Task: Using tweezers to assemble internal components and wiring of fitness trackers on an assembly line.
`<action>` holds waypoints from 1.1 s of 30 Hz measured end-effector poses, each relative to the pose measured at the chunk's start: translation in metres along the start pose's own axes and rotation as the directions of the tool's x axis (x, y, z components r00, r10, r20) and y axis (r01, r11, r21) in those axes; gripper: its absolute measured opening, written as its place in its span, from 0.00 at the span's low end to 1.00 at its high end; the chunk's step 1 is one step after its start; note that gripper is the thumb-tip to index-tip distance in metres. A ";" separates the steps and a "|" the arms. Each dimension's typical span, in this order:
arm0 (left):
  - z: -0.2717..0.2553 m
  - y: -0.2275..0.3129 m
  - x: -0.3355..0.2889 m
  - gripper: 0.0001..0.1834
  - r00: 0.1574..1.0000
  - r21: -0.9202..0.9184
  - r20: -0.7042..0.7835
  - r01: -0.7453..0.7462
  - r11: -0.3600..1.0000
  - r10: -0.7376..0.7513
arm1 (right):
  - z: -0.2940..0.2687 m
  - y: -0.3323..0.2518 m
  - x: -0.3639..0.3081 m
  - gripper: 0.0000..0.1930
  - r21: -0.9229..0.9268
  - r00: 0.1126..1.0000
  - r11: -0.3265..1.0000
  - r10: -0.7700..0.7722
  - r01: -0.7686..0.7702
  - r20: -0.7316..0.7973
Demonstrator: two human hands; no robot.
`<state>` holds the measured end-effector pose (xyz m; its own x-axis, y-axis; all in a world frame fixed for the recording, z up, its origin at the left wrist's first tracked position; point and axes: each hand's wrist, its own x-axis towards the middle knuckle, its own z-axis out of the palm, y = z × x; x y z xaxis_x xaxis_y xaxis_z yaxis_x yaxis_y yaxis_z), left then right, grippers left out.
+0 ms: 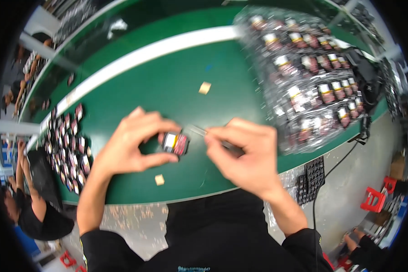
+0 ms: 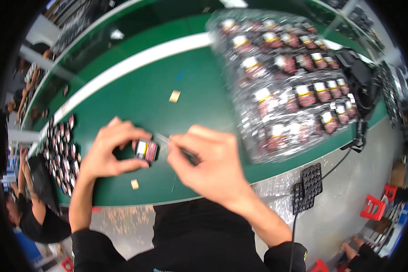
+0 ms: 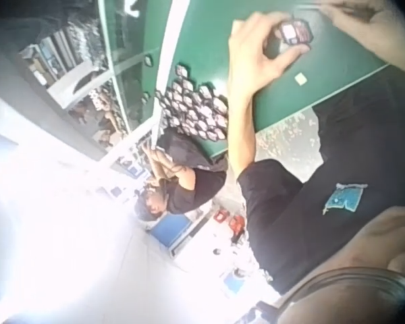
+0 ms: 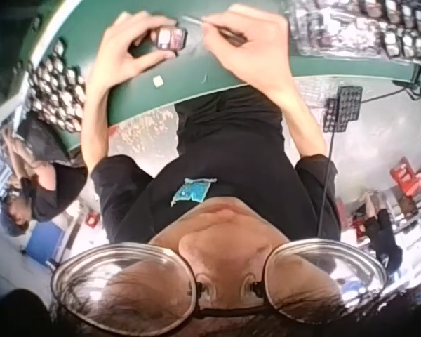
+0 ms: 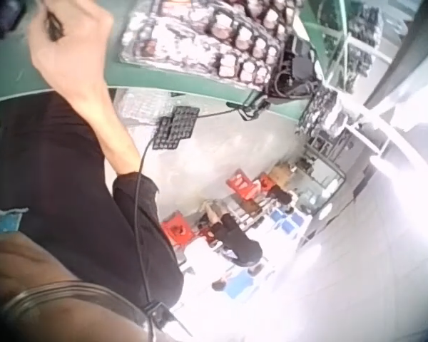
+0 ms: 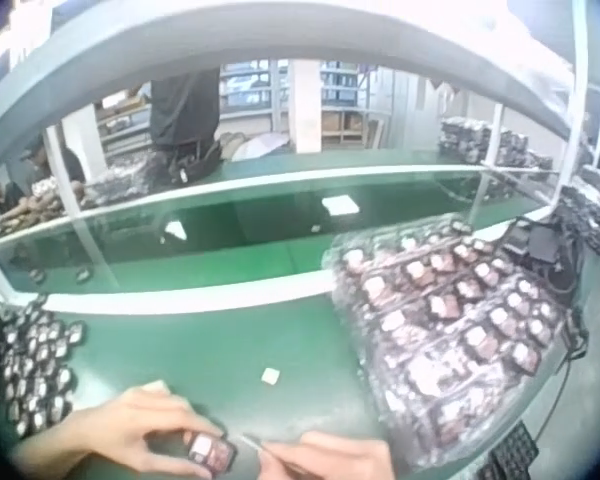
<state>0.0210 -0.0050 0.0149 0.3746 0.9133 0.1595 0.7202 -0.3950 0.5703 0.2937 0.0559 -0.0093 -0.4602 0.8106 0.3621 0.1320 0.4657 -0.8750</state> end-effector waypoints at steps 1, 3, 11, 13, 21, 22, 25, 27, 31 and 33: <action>0.003 -0.003 -0.001 0.29 1.000 0.017 -0.008 -0.006 1.000 0.007 | 0.003 0.005 -0.001 0.05 0.019 0.999 0.999 -0.029 0.030 -0.030; 0.007 -0.002 0.000 0.27 1.000 0.037 -0.017 0.012 0.999 -0.012 | 0.003 0.011 -0.004 0.05 0.048 0.994 0.996 -0.072 0.076 -0.077; -0.027 0.009 0.087 0.26 0.973 -0.129 -0.224 0.020 0.992 -0.048 | 0.003 0.013 -0.012 0.06 0.101 0.994 0.992 -0.073 0.081 -0.082; -0.025 0.025 0.150 0.25 0.974 -0.250 -0.225 -0.071 0.966 0.013 | 0.003 0.019 -0.012 0.07 0.104 0.992 0.990 -0.089 0.098 -0.090; -0.008 0.044 0.380 0.28 0.952 0.061 0.005 -0.306 0.950 0.306 | 0.001 0.017 -0.011 0.07 0.079 0.996 0.993 -0.084 0.087 -0.040; -0.008 0.036 0.394 0.28 0.953 0.103 0.057 -0.301 0.948 0.296 | 0.004 0.016 -0.011 0.07 0.084 0.996 0.993 -0.080 0.082 -0.033; -0.002 0.021 0.419 0.29 0.939 0.153 0.182 -0.319 0.935 0.290 | 0.008 0.016 -0.012 0.07 0.083 0.997 0.993 -0.079 0.080 -0.018; -0.003 0.021 0.419 0.29 0.938 0.161 0.212 -0.312 0.937 0.276 | 0.009 0.016 -0.012 0.07 0.086 0.996 0.992 -0.088 0.090 -0.020; -0.017 0.015 0.379 0.30 0.945 0.042 0.088 -0.319 0.947 0.315 | 0.004 0.011 -0.011 0.05 0.134 0.998 0.989 -0.069 0.070 -0.014; -0.035 -0.008 0.343 0.23 0.967 0.102 -0.051 -0.245 0.964 0.251 | 0.003 0.012 -0.012 0.05 0.098 0.995 0.990 -0.100 0.102 -0.019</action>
<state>0.1239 0.3149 0.0933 0.5133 0.7886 0.3386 0.6619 -0.6150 0.4286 0.2986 0.0507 -0.0254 -0.4540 0.7666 0.4541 -0.0023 0.5086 -0.8610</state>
